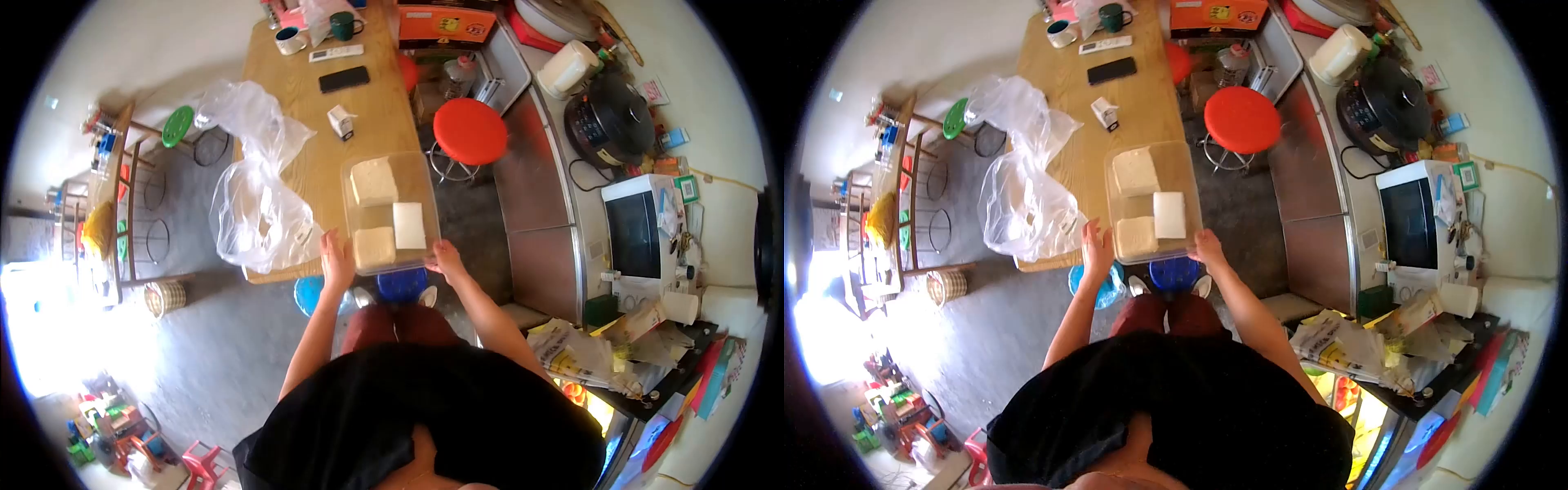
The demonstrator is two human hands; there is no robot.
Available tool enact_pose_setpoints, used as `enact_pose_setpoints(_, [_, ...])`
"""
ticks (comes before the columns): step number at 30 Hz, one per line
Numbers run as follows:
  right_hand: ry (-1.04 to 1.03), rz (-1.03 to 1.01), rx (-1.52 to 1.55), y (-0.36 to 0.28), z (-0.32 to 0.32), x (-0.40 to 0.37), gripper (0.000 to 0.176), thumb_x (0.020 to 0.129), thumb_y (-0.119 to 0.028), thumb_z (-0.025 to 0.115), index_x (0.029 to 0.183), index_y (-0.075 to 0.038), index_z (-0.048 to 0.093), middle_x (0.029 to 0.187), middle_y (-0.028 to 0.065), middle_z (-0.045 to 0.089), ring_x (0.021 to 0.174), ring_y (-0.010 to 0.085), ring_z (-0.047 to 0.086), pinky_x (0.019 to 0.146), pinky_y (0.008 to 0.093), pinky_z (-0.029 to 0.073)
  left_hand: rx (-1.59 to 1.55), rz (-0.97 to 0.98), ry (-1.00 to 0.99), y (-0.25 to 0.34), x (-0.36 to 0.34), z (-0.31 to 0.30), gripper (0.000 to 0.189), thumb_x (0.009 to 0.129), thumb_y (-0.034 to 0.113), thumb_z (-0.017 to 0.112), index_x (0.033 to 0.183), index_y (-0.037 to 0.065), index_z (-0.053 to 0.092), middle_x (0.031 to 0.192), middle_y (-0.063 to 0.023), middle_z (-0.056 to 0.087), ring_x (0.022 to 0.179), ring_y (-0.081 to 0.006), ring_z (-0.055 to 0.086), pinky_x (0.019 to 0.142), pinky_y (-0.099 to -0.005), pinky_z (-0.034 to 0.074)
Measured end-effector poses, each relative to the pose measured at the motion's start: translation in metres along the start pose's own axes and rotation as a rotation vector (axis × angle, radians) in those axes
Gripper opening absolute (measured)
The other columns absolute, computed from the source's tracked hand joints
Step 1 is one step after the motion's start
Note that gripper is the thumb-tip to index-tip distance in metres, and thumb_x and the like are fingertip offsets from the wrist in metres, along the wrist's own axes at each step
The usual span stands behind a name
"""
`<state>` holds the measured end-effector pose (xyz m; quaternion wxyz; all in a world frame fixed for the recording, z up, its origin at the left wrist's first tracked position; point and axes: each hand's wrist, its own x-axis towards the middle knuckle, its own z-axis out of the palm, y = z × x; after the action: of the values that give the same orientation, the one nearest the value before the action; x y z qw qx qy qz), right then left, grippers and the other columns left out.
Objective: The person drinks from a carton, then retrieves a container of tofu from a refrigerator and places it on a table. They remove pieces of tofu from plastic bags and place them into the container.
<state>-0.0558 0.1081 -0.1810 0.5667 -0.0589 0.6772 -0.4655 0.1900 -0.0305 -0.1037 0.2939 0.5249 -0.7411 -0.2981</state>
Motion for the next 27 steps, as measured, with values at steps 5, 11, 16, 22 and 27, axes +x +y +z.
enact_pose_setpoints(5, [0.039,-0.040,0.037,-0.009,0.017,-0.004,0.029,0.097,-0.027,0.050,0.114,-0.003,0.048,0.092,0.0153,0.061,0.068,0.0268,0.067,0.066,0.0409,0.060,0.026,-0.404,-0.242,-0.056,0.056,0.060,0.043,0.088,0.039,0.055,0.095,-0.003,0.064,0.088,-0.0239,0.064,0.083,-0.0424,0.060,0.078,-0.0489,0.048])
enact_pose_setpoints(11, [0.158,-0.225,-0.130,0.005,0.023,-0.011,0.023,0.098,-0.010,0.045,0.118,0.000,0.047,0.100,0.0163,0.062,0.066,0.0279,0.068,0.057,0.0350,0.061,-0.073,-0.572,-0.447,-0.063,0.070,0.062,0.060,0.090,0.052,0.046,0.077,-0.003,0.067,0.072,-0.0241,0.065,0.075,-0.0421,0.063,0.073,-0.0493,0.048])
enact_pose_setpoints(16, [0.170,-0.189,0.038,0.024,0.030,-0.041,0.025,0.099,-0.010,0.044,0.121,0.000,0.046,0.105,0.0165,0.062,0.066,0.0283,0.069,0.059,0.0336,0.061,-0.009,-0.296,-0.426,-0.079,0.060,0.068,0.057,0.093,0.048,0.046,0.077,-0.003,0.066,0.067,-0.0222,0.063,0.068,-0.0382,0.062,0.069,-0.0466,0.047])
enact_pose_setpoints(22, [0.196,-0.315,0.382,0.063,0.049,-0.081,0.033,0.101,-0.021,0.043,0.126,0.000,0.042,0.117,0.0191,0.057,0.069,0.0293,0.069,0.062,0.0331,0.061,-0.139,-0.208,-0.472,-0.069,0.039,0.058,0.052,0.094,0.041,0.044,0.082,-0.005,0.065,0.075,-0.0228,0.064,0.074,-0.0336,0.062,0.072,-0.0432,0.046])
enact_pose_setpoints(27, [0.325,-0.436,0.370,0.086,0.054,-0.113,0.035,0.101,-0.022,0.043,0.126,0.003,0.040,0.116,0.0187,0.057,0.068,0.0290,0.069,0.061,0.0337,0.061,-0.323,-0.224,-0.544,-0.052,0.014,0.049,0.050,0.094,0.041,0.047,0.085,-0.005,0.065,0.078,-0.0179,0.064,0.076,-0.0261,0.059,0.073,-0.0398,0.046])
